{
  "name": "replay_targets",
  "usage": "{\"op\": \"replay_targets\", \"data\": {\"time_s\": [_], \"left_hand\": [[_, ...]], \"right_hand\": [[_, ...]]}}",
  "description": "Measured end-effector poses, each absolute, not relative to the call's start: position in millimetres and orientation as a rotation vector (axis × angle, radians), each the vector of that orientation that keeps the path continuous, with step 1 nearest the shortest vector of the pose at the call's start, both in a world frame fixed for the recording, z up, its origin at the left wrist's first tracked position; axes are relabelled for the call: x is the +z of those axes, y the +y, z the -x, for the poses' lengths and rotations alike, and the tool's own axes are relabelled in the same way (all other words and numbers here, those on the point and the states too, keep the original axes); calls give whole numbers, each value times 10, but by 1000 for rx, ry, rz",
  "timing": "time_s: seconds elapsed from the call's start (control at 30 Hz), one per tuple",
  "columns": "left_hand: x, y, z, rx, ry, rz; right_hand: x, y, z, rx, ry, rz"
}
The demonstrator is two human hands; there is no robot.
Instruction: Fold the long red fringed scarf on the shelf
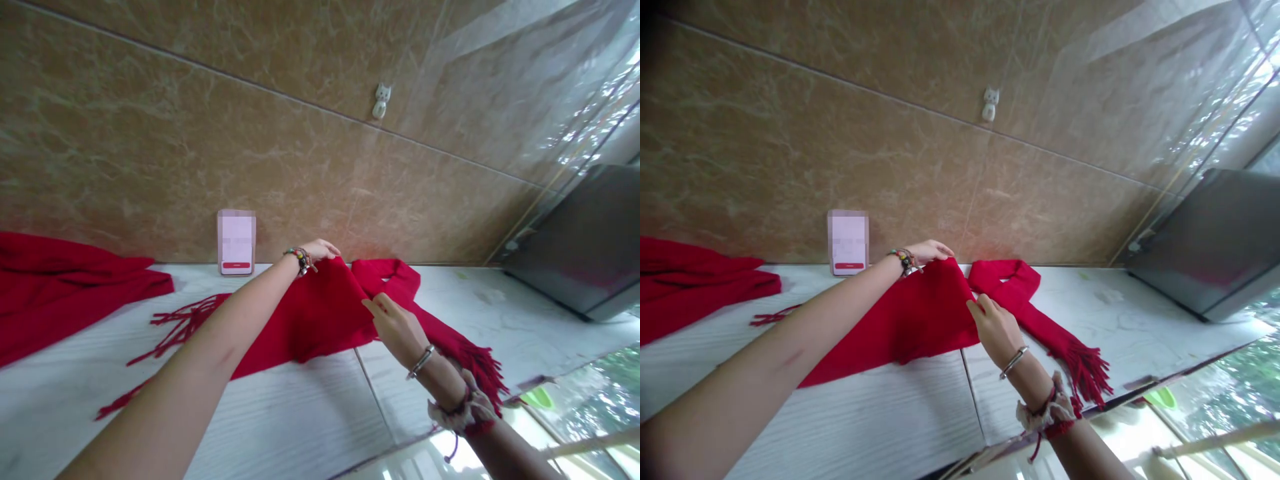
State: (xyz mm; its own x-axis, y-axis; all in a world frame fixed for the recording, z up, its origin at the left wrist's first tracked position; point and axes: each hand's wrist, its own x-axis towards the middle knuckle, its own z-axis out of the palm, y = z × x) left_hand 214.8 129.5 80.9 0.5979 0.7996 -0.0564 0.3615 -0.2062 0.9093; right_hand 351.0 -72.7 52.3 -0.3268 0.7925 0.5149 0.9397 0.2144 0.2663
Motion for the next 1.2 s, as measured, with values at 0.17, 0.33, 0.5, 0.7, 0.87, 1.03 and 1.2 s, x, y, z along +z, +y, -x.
{"op": "replay_targets", "data": {"time_s": [0.17,0.33,0.5,0.7,0.87,1.03,1.2], "left_hand": [[393,1306,-2403,483,963,-1891],[358,1338,-2388,541,926,-1937],[663,1367,-2350,607,833,-1965],[627,1275,-2438,611,920,-2118],[283,984,-2384,554,1096,-2337],[145,758,-1939,556,1249,-2492],[96,530,-1212,162,1515,-2523]], "right_hand": [[178,-711,-3675,-609,-2251,1776],[160,-735,-3655,-601,-2200,1726],[498,-773,-3624,-657,-2108,1528],[570,-745,-3627,-521,-2087,1715],[251,-783,-3621,-345,-2170,2106],[198,-844,-3642,-419,-2240,1944],[391,-708,-3407,-308,-2372,1619]]}}
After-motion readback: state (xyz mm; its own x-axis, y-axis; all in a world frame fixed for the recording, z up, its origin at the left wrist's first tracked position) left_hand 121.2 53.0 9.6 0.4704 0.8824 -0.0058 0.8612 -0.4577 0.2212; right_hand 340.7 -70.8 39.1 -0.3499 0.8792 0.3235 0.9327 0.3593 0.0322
